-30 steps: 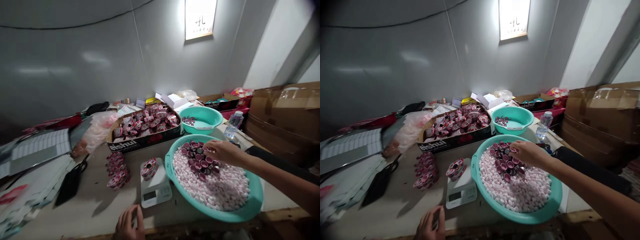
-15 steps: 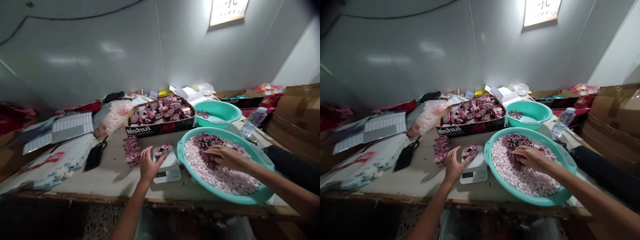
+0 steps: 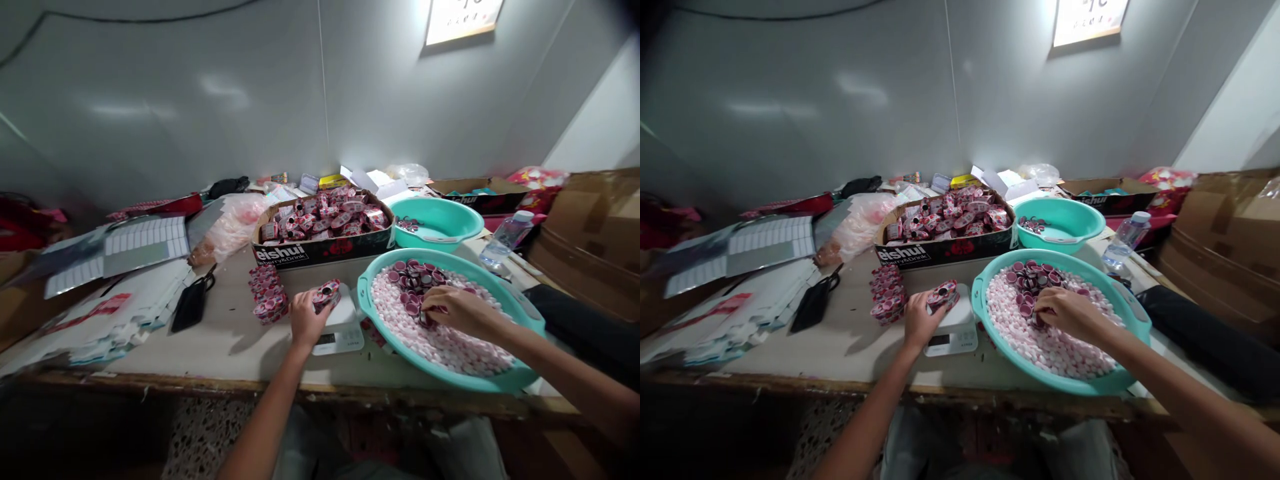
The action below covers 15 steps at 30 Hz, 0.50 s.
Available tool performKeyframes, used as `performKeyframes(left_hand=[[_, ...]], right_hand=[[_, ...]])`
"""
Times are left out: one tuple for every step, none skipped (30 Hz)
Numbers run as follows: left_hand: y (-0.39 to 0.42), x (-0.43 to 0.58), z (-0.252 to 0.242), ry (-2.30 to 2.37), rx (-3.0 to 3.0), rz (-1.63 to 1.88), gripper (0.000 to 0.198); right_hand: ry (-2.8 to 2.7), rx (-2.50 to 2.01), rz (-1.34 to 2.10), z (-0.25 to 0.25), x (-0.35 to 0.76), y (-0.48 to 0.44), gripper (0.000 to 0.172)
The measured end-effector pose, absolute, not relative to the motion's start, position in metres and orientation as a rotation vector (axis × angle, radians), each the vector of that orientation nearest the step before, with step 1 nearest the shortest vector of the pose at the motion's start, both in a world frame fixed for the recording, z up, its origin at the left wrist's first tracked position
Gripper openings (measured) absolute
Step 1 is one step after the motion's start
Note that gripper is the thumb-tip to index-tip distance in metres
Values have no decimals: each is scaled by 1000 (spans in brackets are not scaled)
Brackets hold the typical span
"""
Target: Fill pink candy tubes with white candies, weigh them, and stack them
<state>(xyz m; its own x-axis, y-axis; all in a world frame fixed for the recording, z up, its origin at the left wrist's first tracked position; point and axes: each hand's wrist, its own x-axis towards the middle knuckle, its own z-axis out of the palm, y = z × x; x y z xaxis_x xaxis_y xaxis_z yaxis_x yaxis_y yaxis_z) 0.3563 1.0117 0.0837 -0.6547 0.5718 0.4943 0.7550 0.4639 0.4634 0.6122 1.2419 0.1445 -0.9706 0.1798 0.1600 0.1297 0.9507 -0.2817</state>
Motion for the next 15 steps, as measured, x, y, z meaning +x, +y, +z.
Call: performKeyframes(left_hand=[[1012,357,85,-2446,-1132,-996,32],[1012,359,87,-2444,-1132,-1022,31],[1010,362,90,-2439,-1132,-1059,30],[1006,366,93,-2435,-1133,-1107,29],[1001,372,98,-2434,-1136,-1169,29],[994,379,103,-2438,-1139,-1243,30],[986,387,108,-2445,-1143,-1326,31],[977,396,112,-2450,-1151,-1412,33],[967,405,117,-2448,-1167,-1492,34],[957,415,120,-2438,-1196,-1549,34],[948,424,122,-2424,-1232,-1580,33],[939,433,124,-2413,-1282,-1587,33],[930,441,124,-2406,-1335,-1578,33],[923,448,124,-2406,-1386,-1562,33],[917,454,124,-2412,-1438,-1544,34]], right_hand=[[-2913,-240,392,146,612,1240,28],[-2904,-250,377,147,613,1238,26],[-2884,-274,355,149,613,1236,23],[-2861,-306,333,150,613,1234,21],[-2832,-339,314,152,614,1232,20],[-2799,-365,305,155,614,1228,19],[-2757,-378,307,158,615,1223,18],[-2709,-376,323,163,615,1216,17],[-2655,-363,353,169,615,1207,16],[-2604,-338,396,175,614,1195,15],[-2553,-322,449,182,612,1181,13],[-2522,-300,511,188,610,1166,12],[-2515,-267,582,194,606,1151,11],[-2526,-230,655,197,602,1136,10],[-2562,-197,733,199,597,1122,10]])
